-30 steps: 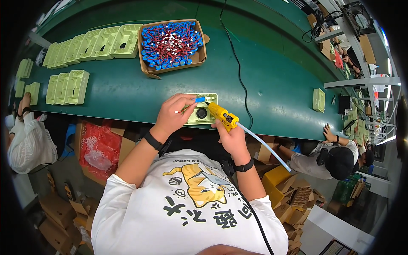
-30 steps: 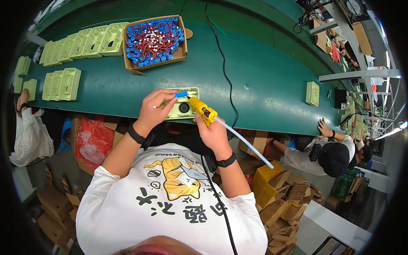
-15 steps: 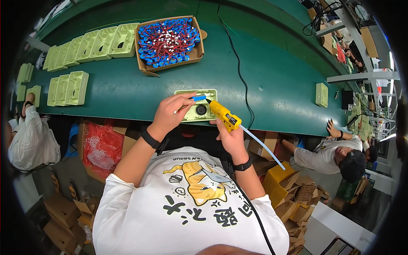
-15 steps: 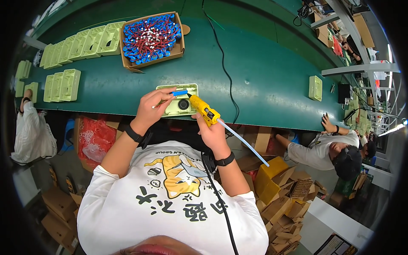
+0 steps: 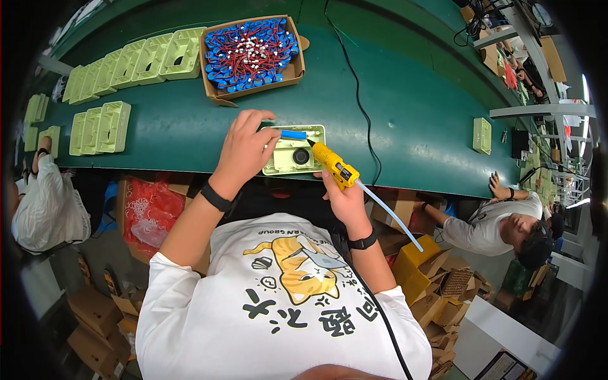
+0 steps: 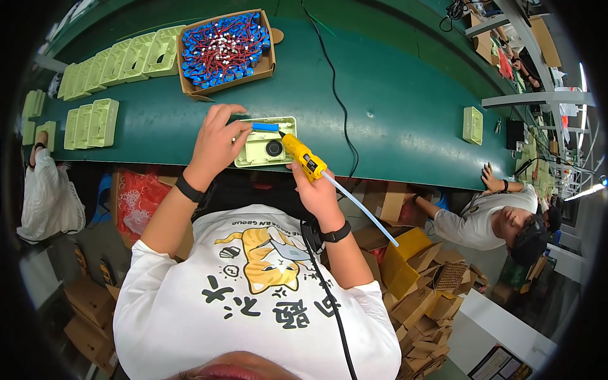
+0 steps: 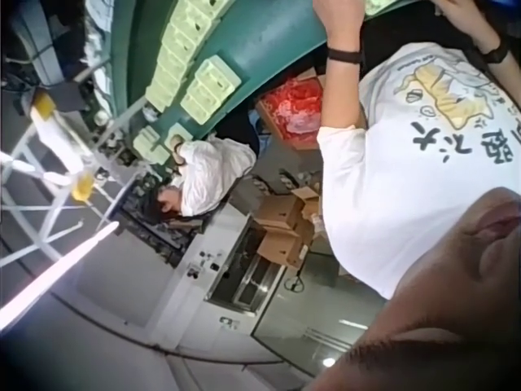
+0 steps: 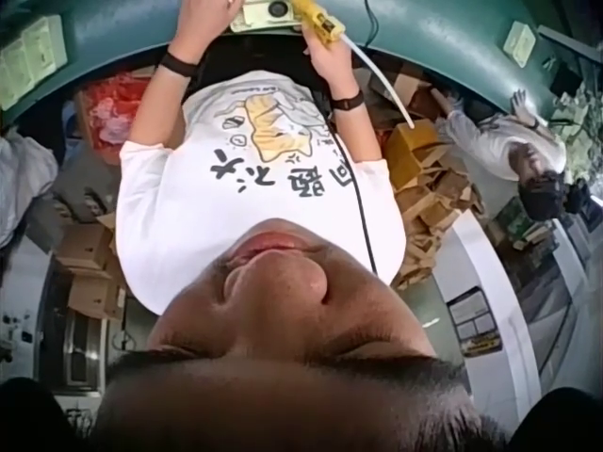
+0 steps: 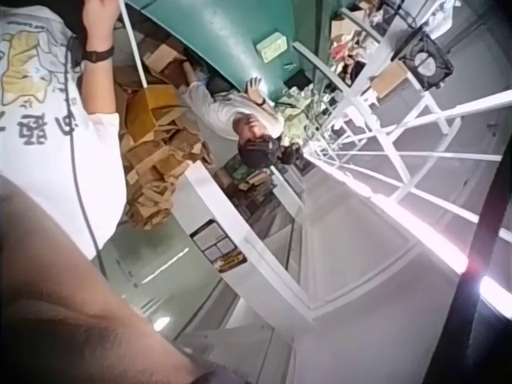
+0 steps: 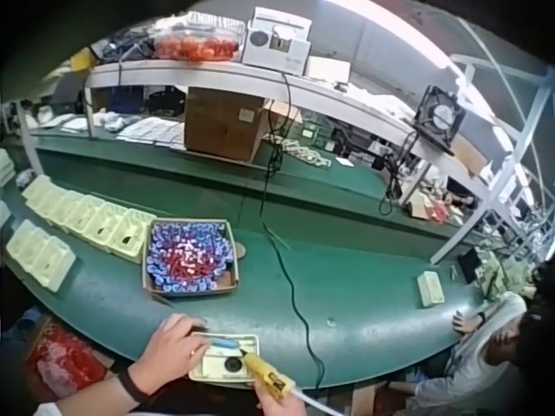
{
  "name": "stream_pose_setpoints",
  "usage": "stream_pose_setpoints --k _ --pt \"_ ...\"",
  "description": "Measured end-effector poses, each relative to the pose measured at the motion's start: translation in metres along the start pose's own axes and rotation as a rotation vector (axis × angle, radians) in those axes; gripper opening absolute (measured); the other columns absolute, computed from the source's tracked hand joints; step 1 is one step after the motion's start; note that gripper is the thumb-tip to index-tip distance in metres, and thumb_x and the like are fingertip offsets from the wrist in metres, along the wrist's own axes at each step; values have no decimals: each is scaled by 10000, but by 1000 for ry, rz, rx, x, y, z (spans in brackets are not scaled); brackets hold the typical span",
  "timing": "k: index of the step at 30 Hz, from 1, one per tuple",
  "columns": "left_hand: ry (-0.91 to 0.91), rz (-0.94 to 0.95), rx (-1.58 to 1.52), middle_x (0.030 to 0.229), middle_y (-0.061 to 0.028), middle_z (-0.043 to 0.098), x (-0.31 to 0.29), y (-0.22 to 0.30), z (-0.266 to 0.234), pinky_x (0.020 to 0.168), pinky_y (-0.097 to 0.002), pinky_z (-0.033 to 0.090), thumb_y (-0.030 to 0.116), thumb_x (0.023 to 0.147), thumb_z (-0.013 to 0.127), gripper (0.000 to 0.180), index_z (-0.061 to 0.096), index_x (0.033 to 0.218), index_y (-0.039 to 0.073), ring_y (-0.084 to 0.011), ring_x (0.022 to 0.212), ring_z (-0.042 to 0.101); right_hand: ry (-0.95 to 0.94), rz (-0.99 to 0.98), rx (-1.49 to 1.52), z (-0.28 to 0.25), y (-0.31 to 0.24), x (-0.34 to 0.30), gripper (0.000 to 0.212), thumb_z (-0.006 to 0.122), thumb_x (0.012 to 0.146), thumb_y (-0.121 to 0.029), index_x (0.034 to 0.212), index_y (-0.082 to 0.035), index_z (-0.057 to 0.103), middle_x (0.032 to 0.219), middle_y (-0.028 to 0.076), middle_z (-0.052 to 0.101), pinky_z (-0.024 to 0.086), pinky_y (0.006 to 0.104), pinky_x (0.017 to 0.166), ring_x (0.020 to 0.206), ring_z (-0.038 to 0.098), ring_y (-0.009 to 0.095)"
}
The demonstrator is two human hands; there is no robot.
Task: The person picks up a battery from a box, places it into a plastic housing, and applies adhesive with a glue gun. This process is repeated for several more units before the person sets the glue gun down.
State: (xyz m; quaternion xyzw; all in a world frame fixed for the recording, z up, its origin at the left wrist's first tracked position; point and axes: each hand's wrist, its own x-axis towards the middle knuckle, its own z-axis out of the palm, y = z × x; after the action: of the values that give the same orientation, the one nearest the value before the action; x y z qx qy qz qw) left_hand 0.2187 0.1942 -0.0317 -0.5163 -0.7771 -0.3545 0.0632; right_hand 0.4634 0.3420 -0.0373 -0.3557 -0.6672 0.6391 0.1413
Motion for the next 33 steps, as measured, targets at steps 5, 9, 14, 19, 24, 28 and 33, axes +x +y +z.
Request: stream_pose_setpoints --k 5,9,14,19,24,28,33 --pt "-203 44 -144 1309 -83 778 3 -13 -2 982 -470 615 74 953 828 115 828 1068 73 -343 1178 732 -56 2 -107 -4 3 1 407 714 1164 -234 1476 27 713 1119 66 859 565 235 627 743 664 53" --pt "-349 78 -169 1344 -94 773 11 -23 -8 995 -467 622 96 947 805 172 846 1113 81 -351 1180 737 -44 -7 -125 -4 3 2 404 723 1153 -231 1462 29 721 1097 60 858 570 245 627 751 672 56" --pt "-387 186 -126 1383 -115 762 8 -28 -10 968 -466 638 152 924 784 254 857 1159 88 -352 1171 741 -17 -46 -189 0 -3 3 388 730 1140 -218 1438 31 727 1060 60 855 571 254 622 738 679 65" --pt "-371 238 -99 1399 -144 748 7 -27 -7 919 -473 645 216 936 797 290 850 1189 84 -355 1148 740 -33 -94 -345 0 -6 6 326 736 1135 -206 1355 35 747 935 41 824 558 263 603 670 670 83" --pt "-404 231 -94 1420 -162 733 -10 -10 -7 897 -468 641 276 945 824 330 840 1206 74 -357 1135 739 -27 -33 -252 -5 -7 5 288 739 1137 -214 1282 34 762 826 14 770 542 274 586 617 653 95" --pt "-336 242 3 1398 -172 728 -15 -4 -6 893 -462 643 416 972 828 410 848 1185 66 -335 1119 743 -1 -11 -73 -5 -12 7 282 738 1143 -226 1269 24 767 806 6 749 533 269 576 608 644 90" --pt "-330 267 38 1417 -176 720 -13 -2 -5 887 -458 637 461 968 842 449 849 1178 65 -341 1122 746 -47 141 -78 -9 -14 3 310 727 1153 -237 1336 13 745 848 23 759 535 257 565 599 636 82"
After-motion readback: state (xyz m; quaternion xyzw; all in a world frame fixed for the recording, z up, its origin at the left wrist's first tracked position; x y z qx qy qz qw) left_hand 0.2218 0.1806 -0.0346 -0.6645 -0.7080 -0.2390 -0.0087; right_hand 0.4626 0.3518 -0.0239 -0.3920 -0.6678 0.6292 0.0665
